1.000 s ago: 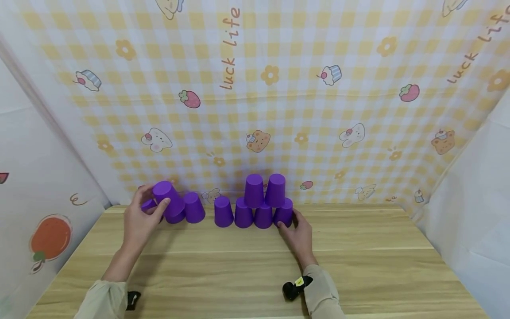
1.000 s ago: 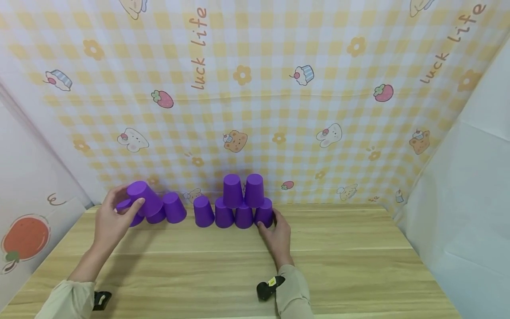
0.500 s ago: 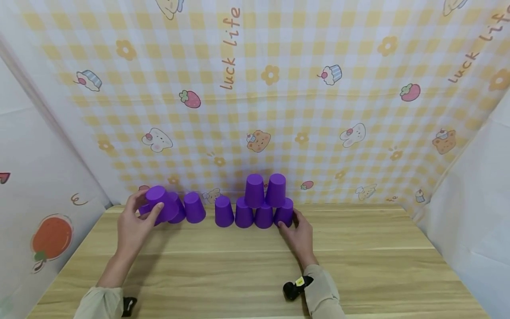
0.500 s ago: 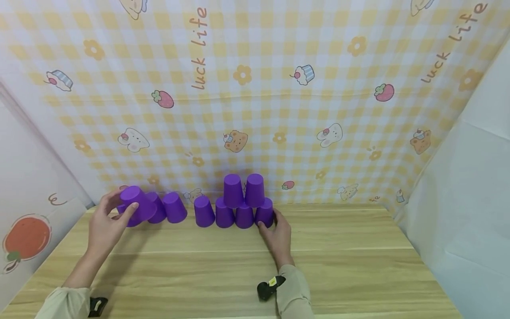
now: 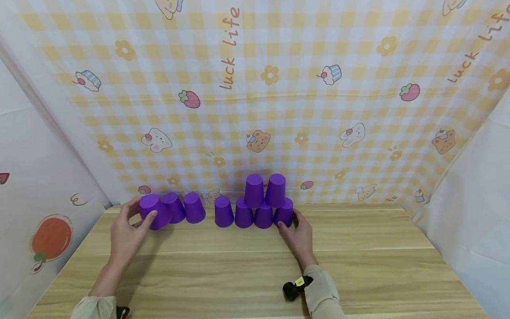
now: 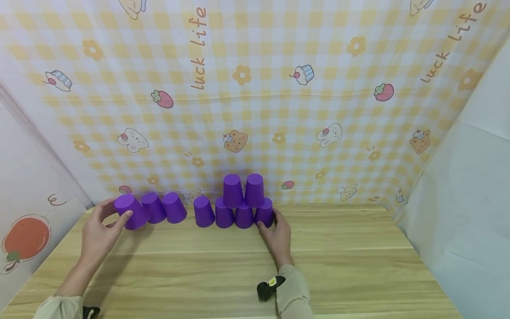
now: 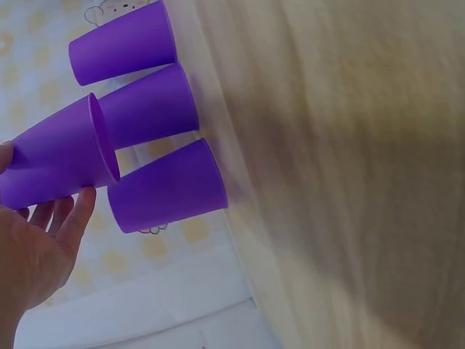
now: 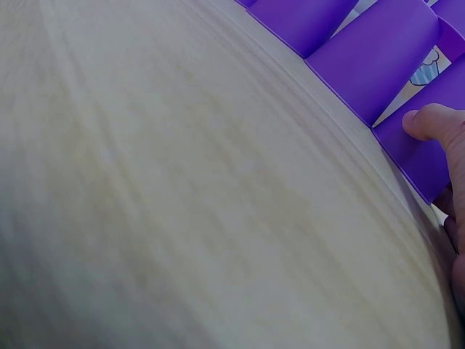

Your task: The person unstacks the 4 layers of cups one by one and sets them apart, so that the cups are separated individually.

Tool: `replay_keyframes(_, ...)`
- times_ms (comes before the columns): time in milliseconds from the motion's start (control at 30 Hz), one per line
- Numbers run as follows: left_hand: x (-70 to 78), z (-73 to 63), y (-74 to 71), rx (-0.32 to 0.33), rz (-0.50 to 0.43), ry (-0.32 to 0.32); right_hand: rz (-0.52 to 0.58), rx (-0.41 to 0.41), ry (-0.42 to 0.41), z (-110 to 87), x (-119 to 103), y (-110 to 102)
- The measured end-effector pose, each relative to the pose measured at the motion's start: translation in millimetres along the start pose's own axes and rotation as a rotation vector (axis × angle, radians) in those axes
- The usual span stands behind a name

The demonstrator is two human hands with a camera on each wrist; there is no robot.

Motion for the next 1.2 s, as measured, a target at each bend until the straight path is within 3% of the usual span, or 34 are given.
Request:
replay_keyframes(333, -9.7, -3.5, -1.7, -0.02, 0.04, -0.011, 0.006, -0.001, -0.002, 0.1, -0.7, 0.1)
replay_keyframes(900, -29.0, -4.5, 3.0, -0.12, 0.137, -0.037, 0.007, -0.001, -0.016, 0.5, -0.9, -0.2)
replay_keyframes(1200, -39.3, -1.8, 8.9, -0.138, 0.121, -0.036, 0.015, 0.002, -0.007, 0.3, 0.2, 0.1)
Point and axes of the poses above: each hand's wrist, its own z-axis towards the middle knuckle, its own y-axis out of the palm, x = y × z, the point moved 8 cm from there along z, towards the middle knuckle, and after that the axes turned 5 degrees about z, right-handed, at the moved point
